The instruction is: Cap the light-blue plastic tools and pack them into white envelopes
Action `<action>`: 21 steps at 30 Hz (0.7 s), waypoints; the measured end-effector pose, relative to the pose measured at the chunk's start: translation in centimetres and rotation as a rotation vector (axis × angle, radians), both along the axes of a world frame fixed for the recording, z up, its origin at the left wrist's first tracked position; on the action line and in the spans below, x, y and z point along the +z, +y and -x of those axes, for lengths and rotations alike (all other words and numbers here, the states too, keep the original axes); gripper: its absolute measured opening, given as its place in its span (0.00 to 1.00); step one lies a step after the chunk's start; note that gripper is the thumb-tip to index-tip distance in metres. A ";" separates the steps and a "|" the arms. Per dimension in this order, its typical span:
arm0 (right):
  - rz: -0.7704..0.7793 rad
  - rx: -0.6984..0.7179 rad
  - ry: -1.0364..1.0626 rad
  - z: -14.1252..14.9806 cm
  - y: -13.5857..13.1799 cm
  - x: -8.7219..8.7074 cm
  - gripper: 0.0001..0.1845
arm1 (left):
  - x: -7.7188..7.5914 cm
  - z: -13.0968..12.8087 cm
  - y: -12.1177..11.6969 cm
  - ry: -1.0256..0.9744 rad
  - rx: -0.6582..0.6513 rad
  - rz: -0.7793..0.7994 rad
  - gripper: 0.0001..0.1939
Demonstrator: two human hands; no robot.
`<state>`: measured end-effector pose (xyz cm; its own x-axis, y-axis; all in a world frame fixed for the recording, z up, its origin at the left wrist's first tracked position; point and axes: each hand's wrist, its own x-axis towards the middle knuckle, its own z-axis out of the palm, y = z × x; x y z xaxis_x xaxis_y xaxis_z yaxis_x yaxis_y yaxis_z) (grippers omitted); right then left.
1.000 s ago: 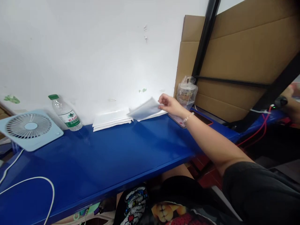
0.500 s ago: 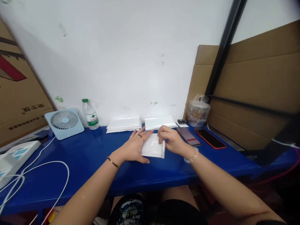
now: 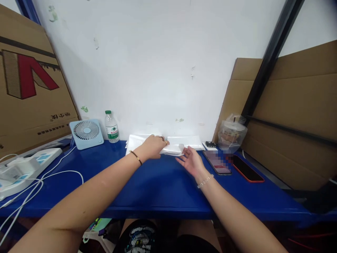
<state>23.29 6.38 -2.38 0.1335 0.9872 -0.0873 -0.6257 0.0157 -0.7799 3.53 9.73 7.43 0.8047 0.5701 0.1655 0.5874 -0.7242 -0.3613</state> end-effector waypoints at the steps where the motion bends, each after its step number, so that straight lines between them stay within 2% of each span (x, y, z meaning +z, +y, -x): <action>1: 0.055 0.021 0.117 0.5 0.4 -0.1 0.11 | 0.7 -0.9 -0.1 0.050 -0.022 -0.051 0.22; 5: 0.130 0.001 0.342 1.4 1.7 -0.8 0.10 | 2.7 -4.3 -1.3 0.159 -0.107 -0.163 0.12; 10: 0.117 0.011 0.398 1.4 2.4 -1.7 0.08 | 3.7 -7.3 -2.7 0.255 -0.072 -0.166 0.10; 17: 0.156 -0.013 0.237 1.8 2.0 -2.4 0.08 | 4.8 -7.8 -2.7 0.277 -0.080 -0.217 0.11; 21: 0.083 0.007 0.006 2.2 1.9 -3.1 0.04 | 5.0 -7.5 -1.8 0.250 -0.056 -0.192 0.11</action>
